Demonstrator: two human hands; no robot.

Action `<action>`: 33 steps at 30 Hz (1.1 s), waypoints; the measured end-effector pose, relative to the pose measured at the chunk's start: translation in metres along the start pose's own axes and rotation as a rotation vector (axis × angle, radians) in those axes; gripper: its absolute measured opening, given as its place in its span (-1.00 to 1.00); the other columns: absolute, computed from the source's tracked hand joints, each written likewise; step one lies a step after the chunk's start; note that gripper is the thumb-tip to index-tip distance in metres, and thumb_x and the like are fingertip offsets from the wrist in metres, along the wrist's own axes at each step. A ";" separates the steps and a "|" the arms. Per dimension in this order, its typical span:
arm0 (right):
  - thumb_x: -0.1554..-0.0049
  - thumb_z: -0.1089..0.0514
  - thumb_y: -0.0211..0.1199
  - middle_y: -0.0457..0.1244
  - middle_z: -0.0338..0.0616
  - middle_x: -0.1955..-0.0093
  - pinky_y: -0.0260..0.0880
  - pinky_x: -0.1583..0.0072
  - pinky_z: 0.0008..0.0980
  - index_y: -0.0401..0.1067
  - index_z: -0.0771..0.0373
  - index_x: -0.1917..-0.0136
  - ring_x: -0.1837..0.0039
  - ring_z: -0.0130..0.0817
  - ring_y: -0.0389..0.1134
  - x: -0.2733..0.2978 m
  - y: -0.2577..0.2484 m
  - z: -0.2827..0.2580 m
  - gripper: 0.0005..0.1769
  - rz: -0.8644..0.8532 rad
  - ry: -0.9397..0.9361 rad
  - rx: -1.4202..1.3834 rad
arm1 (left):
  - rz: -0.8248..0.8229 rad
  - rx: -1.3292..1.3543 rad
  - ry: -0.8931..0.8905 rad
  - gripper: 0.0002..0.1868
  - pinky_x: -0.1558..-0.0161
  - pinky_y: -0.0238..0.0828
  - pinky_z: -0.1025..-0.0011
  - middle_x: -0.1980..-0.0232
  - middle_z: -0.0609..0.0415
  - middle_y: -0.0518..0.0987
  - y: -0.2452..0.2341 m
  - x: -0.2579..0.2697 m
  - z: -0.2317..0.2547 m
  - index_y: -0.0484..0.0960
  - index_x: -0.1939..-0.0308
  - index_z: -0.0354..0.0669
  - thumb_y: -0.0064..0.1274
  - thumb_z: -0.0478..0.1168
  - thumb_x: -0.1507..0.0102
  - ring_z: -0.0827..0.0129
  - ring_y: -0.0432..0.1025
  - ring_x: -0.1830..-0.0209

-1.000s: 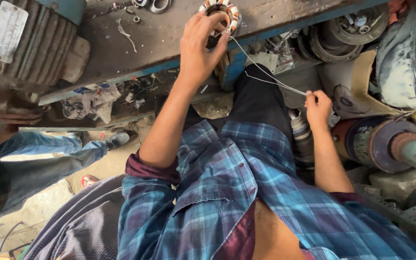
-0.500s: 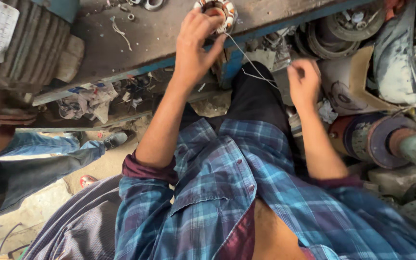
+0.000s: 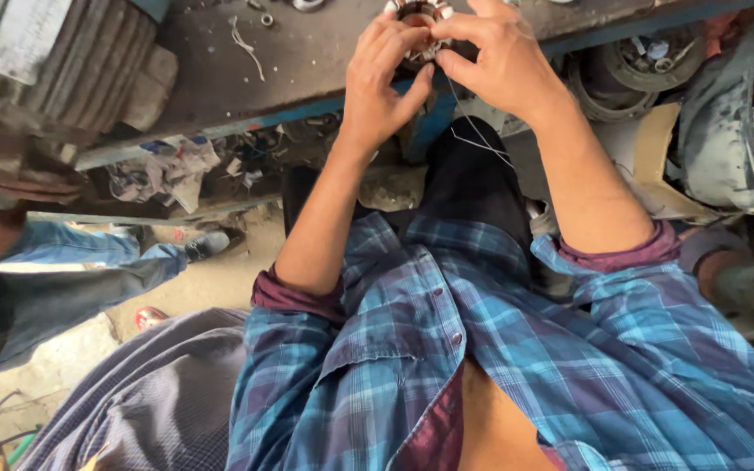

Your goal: The person winds white insulated wire by hand around a small circular motor stator core placed on a workbench. The hands repeatedly loop and tighten the wire into the stator slots while another person handles a motor nearby.

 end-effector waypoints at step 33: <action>-0.24 0.41 0.38 0.24 -0.07 -0.50 0.31 -0.46 -0.23 0.52 0.31 -0.09 -0.52 -0.13 0.26 0.003 0.011 0.015 -0.84 0.045 0.009 -0.326 | 0.041 -0.064 -0.001 -0.81 -0.46 0.24 0.07 0.12 0.06 0.55 0.002 -0.005 0.010 0.61 0.14 -0.19 0.28 -0.39 -0.22 0.12 0.48 -0.08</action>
Point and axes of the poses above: each hand's wrist, its own x-axis away from the middle knuckle, its own y-axis out of the palm, z = x × y, the point moved 2 cm from there along -x, towards the middle knuckle
